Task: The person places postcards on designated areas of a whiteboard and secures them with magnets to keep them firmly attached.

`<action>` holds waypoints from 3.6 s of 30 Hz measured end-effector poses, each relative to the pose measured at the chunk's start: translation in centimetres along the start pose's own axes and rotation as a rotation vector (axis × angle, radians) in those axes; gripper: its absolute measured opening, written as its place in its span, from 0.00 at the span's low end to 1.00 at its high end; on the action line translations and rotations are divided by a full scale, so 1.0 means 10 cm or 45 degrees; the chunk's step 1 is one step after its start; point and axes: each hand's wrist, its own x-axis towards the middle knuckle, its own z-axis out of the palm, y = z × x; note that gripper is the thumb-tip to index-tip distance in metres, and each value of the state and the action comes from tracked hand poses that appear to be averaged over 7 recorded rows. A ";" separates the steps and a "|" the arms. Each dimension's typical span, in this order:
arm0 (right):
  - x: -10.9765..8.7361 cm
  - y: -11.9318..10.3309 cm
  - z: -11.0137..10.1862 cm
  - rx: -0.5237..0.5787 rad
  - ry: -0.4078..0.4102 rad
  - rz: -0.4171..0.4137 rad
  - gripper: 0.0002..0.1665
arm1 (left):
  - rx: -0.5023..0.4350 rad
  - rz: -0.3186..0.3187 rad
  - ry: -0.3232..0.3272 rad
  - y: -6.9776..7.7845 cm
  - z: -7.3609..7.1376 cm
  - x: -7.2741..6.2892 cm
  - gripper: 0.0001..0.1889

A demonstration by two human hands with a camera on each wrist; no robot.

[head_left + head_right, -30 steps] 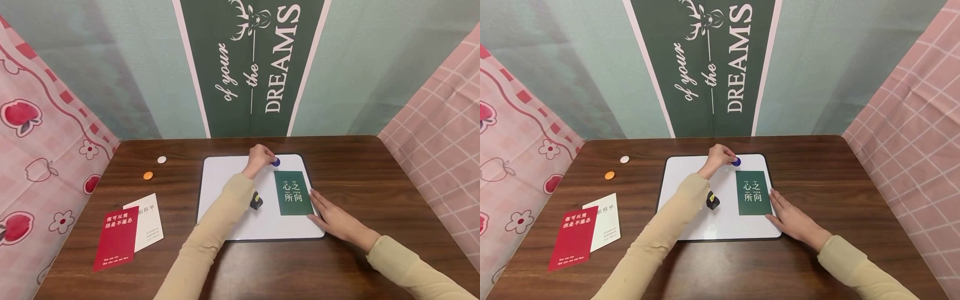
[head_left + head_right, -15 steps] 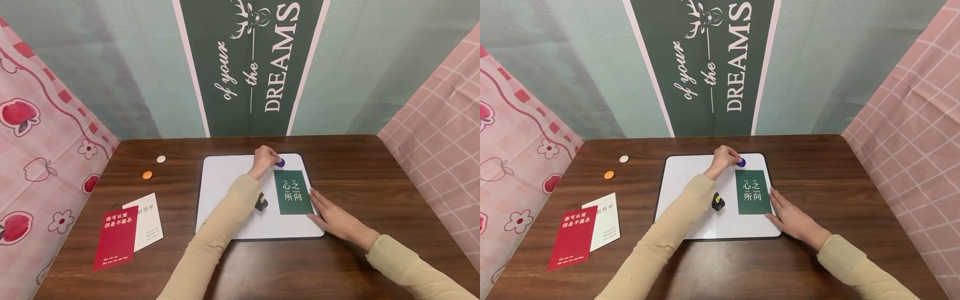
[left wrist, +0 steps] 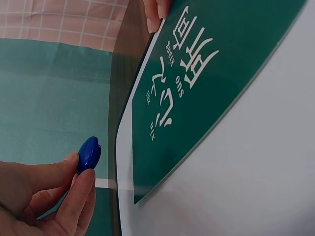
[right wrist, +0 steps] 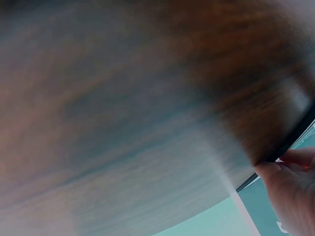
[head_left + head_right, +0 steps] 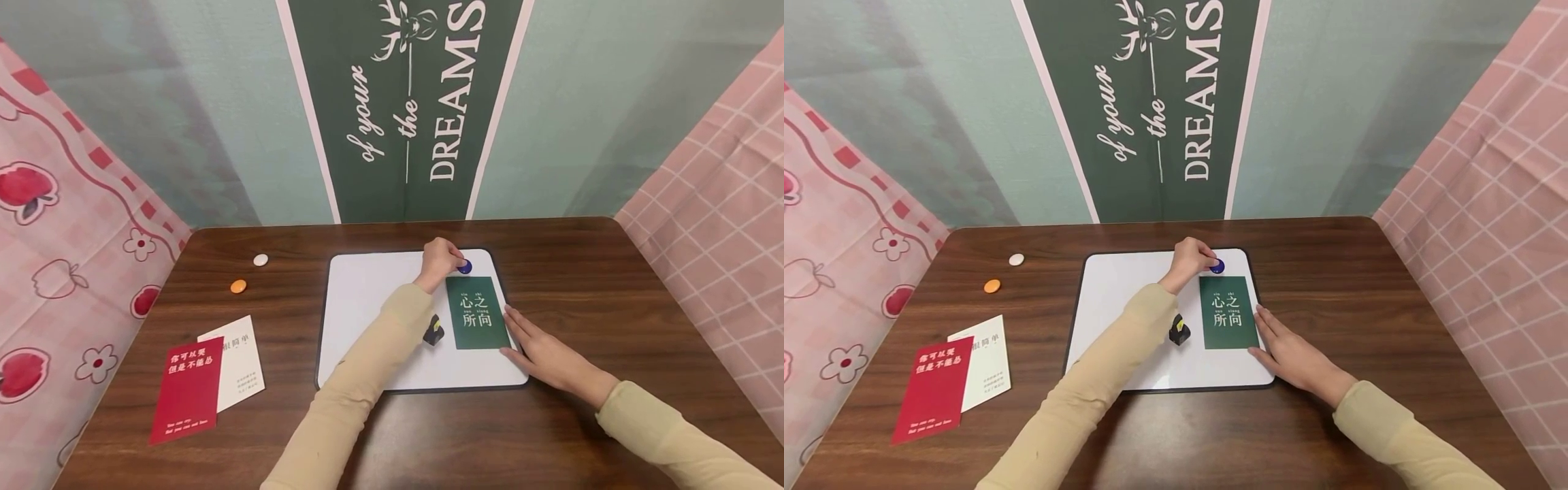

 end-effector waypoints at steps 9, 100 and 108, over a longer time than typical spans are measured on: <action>0.00 0.00 0.00 0.002 0.005 -0.004 0.44 | 0.026 0.030 -0.010 0.03 0.10 -0.02 0.02; -0.02 -0.05 0.04 -0.009 0.013 0.004 0.44 | 1.285 0.605 -0.776 -0.34 -0.72 -0.45 0.17; -0.03 -0.06 0.03 -0.001 -0.003 0.019 0.45 | 1.289 0.667 -0.751 -0.43 -0.89 -0.57 0.16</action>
